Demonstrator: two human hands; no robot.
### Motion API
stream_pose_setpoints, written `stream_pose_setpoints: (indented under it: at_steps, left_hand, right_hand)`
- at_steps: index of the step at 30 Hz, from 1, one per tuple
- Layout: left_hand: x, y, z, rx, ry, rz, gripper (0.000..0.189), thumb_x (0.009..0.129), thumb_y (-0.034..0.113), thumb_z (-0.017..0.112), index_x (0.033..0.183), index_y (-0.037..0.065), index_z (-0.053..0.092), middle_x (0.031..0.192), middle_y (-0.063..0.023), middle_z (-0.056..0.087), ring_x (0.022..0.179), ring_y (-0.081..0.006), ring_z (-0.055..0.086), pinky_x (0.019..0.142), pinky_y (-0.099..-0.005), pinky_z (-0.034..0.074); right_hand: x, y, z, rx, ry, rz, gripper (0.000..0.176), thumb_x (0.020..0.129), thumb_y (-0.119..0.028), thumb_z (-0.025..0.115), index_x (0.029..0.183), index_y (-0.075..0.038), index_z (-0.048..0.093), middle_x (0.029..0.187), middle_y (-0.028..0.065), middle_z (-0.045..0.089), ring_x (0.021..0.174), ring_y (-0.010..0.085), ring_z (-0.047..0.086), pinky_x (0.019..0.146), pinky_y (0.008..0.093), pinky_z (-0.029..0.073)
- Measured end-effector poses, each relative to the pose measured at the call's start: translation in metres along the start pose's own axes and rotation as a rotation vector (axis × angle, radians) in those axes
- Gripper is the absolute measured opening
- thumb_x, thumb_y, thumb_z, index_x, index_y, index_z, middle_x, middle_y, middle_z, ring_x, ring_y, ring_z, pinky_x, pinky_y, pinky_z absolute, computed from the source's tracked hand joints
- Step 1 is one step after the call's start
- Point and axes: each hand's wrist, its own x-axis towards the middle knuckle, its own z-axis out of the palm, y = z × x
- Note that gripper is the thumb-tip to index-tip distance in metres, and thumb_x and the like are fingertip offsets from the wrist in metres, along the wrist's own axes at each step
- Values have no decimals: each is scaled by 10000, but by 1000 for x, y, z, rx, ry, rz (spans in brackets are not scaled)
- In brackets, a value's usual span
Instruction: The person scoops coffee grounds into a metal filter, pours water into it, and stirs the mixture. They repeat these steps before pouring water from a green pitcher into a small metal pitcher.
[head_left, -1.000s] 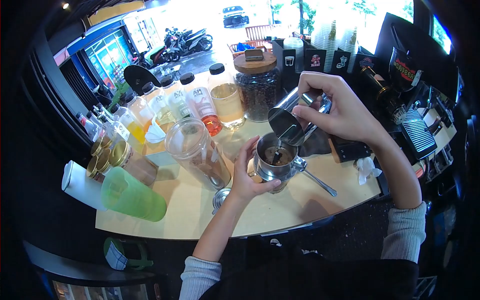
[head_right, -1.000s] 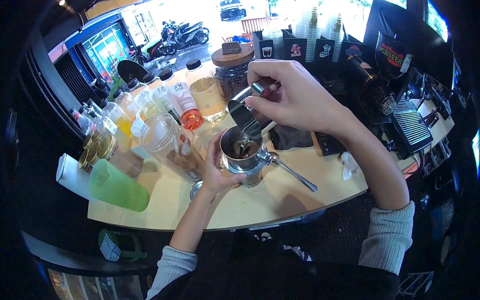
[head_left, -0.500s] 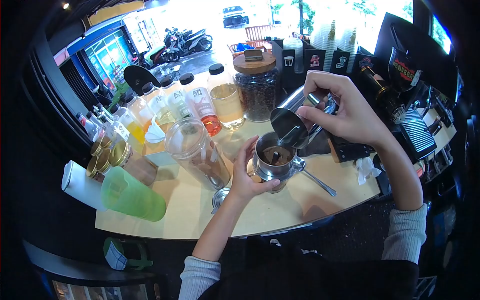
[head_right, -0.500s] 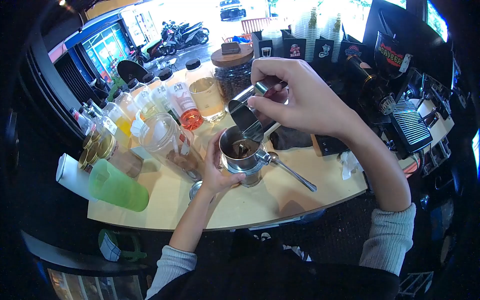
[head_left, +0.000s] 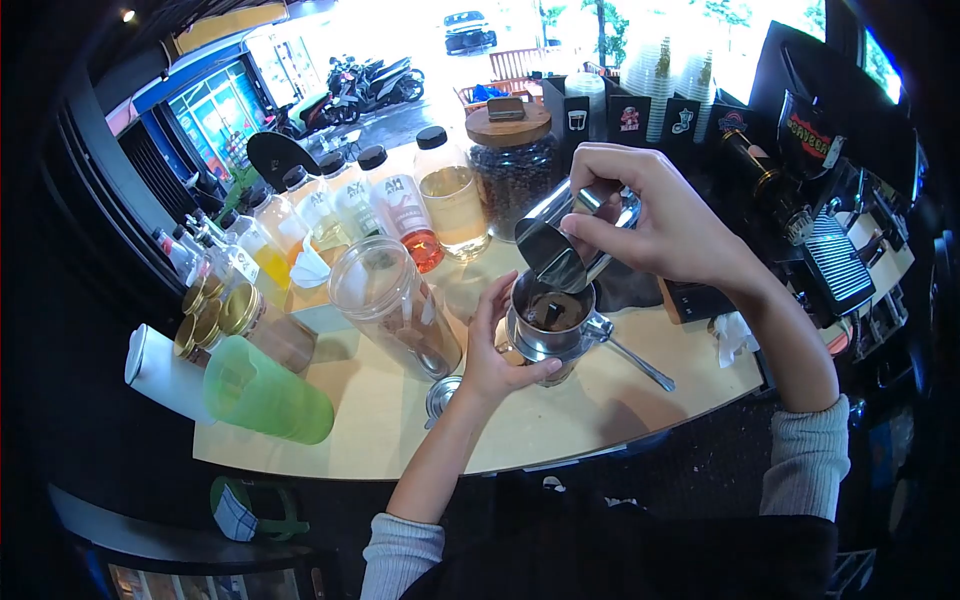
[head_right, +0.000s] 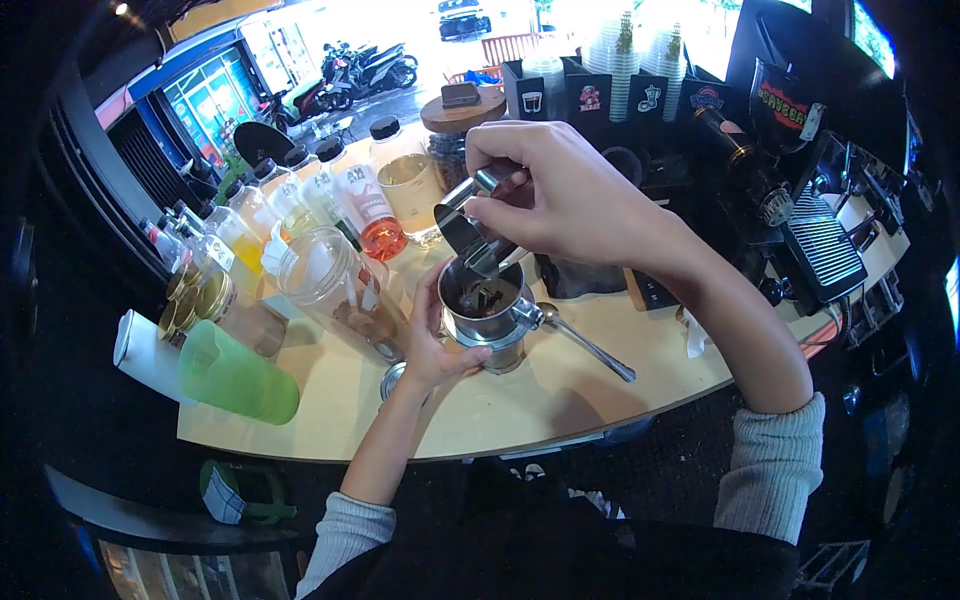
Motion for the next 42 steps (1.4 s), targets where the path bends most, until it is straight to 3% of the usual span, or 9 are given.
stream_pose_setpoints:
  at_steps: [7,13,15,22,24,27,35,37,42]
  left_hand:
    - [1,1,1,11,38,19,1080,493,312,885,1383,29,343,1278,-136,518,1192,-248,516,1054,-391,358]
    - [0,-1,1,-1,49,6,1078,485,304,885,1382,36,350,1280,-135,514,1198,-248,511,1054,-391,357]
    - [-1,-1,2,0,50,5,1077,485,303,885,1382,38,350,1283,-135,511,1200,-249,509,1055,-391,355]
    - [0,0,2,-37,36,11,1072,501,291,886,1387,40,337,1296,-136,499,1215,-254,496,1070,-397,343]
    - [0,2,2,-36,31,5,1074,503,291,888,1388,39,334,1297,-137,498,1218,-256,493,1073,-397,340]
    - [-1,1,0,-24,-3,-6,1095,523,306,889,1401,34,295,1324,-135,462,1255,-254,454,1093,-383,311]
    - [-1,2,-1,-10,-31,-22,1117,541,329,892,1411,24,260,1353,-135,426,1294,-252,411,1113,-365,276]
    - [0,3,1,-10,25,13,1084,501,292,896,1388,30,330,1301,-141,491,1217,-257,492,1074,-389,338]
    - [0,3,2,-22,30,9,1082,500,293,893,1390,36,333,1300,-139,493,1216,-258,493,1076,-391,337]
  right_hand:
    - [-2,8,-2,-29,53,-42,254,791,-150,670,807,17,480,600,65,451,564,138,466,535,296,405]
    - [-12,11,-7,-38,61,6,255,787,-156,673,810,10,482,609,62,442,561,128,433,528,285,387]
    - [-16,6,-10,14,39,80,240,804,-137,673,751,-15,474,686,15,433,620,98,391,567,259,331]
    - [-20,-5,-11,22,20,131,257,803,-152,682,745,-12,475,691,23,423,634,106,388,582,271,335]
    - [-18,-6,-7,-50,50,14,232,791,-138,673,814,14,498,637,75,484,593,135,504,553,291,421]
    - [-16,-10,-2,-18,33,27,232,796,-131,673,832,24,506,702,97,518,612,153,529,574,303,445]
    - [-9,-8,6,-15,27,13,236,804,-106,669,847,35,485,743,121,521,625,168,539,589,304,471]
    - [-9,-7,5,14,28,20,239,806,-108,668,848,36,482,739,125,518,628,170,541,592,305,474]
    - [-11,-4,0,7,10,38,246,821,-117,658,856,48,478,780,124,536,645,166,552,609,297,493]
